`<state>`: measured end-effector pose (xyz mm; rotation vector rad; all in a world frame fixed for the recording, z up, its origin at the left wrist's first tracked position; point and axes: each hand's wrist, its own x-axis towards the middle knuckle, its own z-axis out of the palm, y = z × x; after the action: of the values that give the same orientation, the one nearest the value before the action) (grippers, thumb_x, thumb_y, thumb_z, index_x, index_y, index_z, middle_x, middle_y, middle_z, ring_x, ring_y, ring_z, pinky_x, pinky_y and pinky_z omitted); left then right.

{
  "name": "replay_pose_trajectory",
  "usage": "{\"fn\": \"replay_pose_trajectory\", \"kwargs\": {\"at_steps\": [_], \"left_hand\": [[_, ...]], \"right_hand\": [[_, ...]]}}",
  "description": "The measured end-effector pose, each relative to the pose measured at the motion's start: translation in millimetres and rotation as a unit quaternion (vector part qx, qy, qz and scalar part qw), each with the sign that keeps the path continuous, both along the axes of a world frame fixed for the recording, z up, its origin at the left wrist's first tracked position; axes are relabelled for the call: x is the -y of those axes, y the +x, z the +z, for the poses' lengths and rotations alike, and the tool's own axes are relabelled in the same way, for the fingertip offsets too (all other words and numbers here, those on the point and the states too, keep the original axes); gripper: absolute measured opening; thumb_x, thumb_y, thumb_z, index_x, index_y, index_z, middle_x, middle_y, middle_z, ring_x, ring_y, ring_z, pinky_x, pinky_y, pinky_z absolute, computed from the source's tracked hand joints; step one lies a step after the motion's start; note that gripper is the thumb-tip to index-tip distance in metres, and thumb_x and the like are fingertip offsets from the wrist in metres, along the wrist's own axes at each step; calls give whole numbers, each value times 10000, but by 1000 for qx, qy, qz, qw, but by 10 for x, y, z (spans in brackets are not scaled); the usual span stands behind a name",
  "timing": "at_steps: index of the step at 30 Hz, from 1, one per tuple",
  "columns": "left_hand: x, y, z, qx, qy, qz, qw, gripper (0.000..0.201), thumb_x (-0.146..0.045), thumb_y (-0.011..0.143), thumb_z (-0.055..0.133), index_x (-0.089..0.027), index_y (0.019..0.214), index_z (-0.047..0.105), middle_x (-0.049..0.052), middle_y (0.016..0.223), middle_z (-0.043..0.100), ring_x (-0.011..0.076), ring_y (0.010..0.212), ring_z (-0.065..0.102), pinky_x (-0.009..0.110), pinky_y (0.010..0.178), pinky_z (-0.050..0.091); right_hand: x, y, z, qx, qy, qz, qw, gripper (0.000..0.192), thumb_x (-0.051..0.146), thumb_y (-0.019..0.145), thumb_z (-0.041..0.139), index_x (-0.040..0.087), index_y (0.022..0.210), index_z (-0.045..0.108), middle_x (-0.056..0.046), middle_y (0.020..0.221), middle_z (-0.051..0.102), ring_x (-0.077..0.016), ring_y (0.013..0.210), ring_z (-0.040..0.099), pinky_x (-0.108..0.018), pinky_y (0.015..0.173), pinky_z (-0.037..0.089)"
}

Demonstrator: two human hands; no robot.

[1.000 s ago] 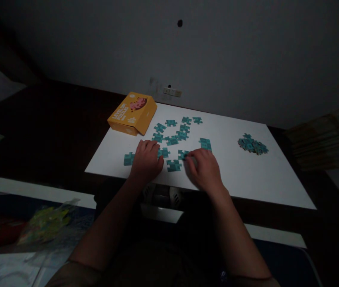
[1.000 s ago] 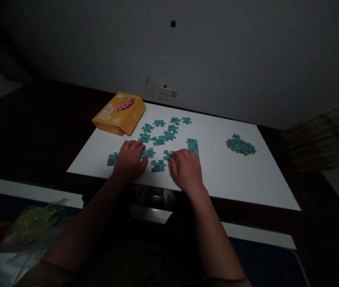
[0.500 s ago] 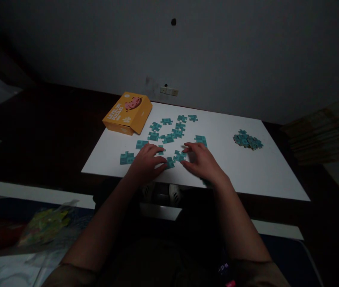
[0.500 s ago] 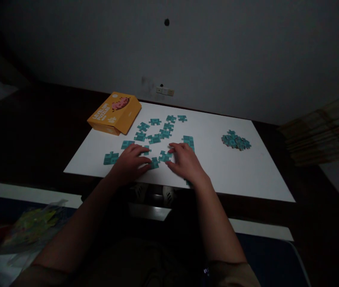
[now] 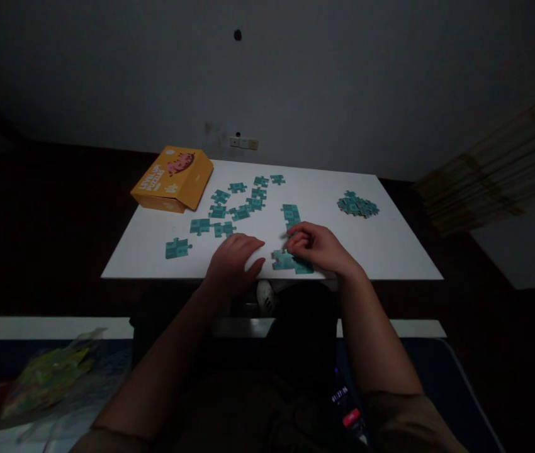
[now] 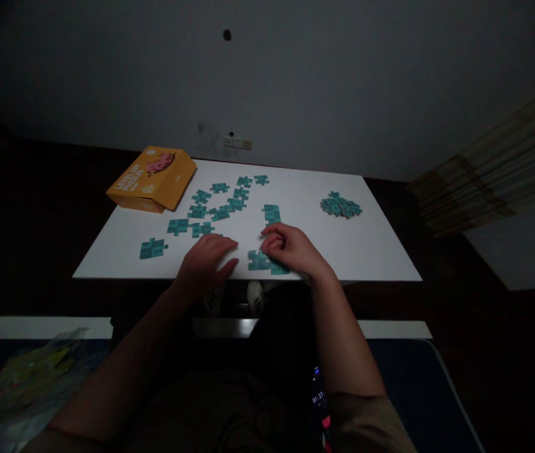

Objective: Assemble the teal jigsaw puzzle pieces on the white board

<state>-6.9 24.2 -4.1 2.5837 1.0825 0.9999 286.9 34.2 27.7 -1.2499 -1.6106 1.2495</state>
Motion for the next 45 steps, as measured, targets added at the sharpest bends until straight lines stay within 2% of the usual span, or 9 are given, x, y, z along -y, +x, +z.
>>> {"fn": "replay_pose_trajectory", "kwargs": {"at_steps": [5,9,12,16,22,29,33,39,45], "left_hand": [[142,372,-71,-27,-39,-51,998,299,-357,1070,807,-219,1331,764,118,1286,830,320,1205,750,499,1066,621],[105,430,-131,-53,-38,-60,996,127,-314,1063,831,-245,1170,824,86,1251,847,310,1182,751,492,1030,624],[67,435,-149,-52,-38,-65,996,118,-318,1054,858,-246,1147,845,78,1230,855,304,1154,756,481,994,627],[43,493,-155,-61,-37,-62,995,143,-325,1046,879,-242,1160,854,88,1224,854,309,1142,758,464,969,622],[3,550,-163,-61,-81,-69,992,271,-290,1077,825,-205,1334,809,128,1243,839,322,1197,752,491,1040,621],[22,564,-32,-117,-144,-49,982,443,-300,1090,784,-253,1525,716,140,1525,772,363,1367,699,566,1150,559],[39,614,-9,-132,-147,-68,978,416,-257,1102,748,-256,1517,716,121,1487,794,338,1346,706,528,1131,561],[19,673,-83,-109,-95,-66,987,323,-259,1097,739,-252,1417,777,98,1449,822,342,1282,717,519,1045,594],[43,724,30,-149,-52,-73,985,225,-184,1050,738,-229,1251,828,112,1396,831,338,1196,724,495,970,607]], "right_hand": [[220,-50,-46,129,97,7,987,233,303,934,784,263,1162,808,-48,995,852,-247,892,797,-441,873,644],[432,120,-77,194,203,-52,958,210,306,1038,719,279,1212,834,-93,1165,867,-301,1090,817,-519,1016,653],[604,278,-136,231,236,-38,943,248,288,1030,748,314,1253,851,-99,1306,861,-342,1252,795,-595,1130,638],[736,354,-282,264,238,-39,934,240,332,1047,785,362,1266,880,-85,1461,834,-369,1393,760,-662,1204,618],[733,336,-436,257,254,-67,930,250,352,1073,782,347,1299,889,-98,1460,838,-378,1388,762,-675,1187,631],[735,340,-449,242,254,-73,934,234,349,1067,796,349,1282,889,-91,1458,837,-366,1390,758,-643,1200,631],[737,329,-443,238,246,-77,936,237,359,1066,787,351,1281,888,-94,1466,832,-367,1400,751,-658,1205,624],[747,311,-412,242,240,-75,937,232,359,1066,791,342,1278,884,-105,1469,831,-372,1405,748,-665,1210,616],[746,316,-413,247,232,-75,938,234,375,1067,786,370,1278,887,-85,1471,832,-369,1422,740,-659,1220,610]]}}
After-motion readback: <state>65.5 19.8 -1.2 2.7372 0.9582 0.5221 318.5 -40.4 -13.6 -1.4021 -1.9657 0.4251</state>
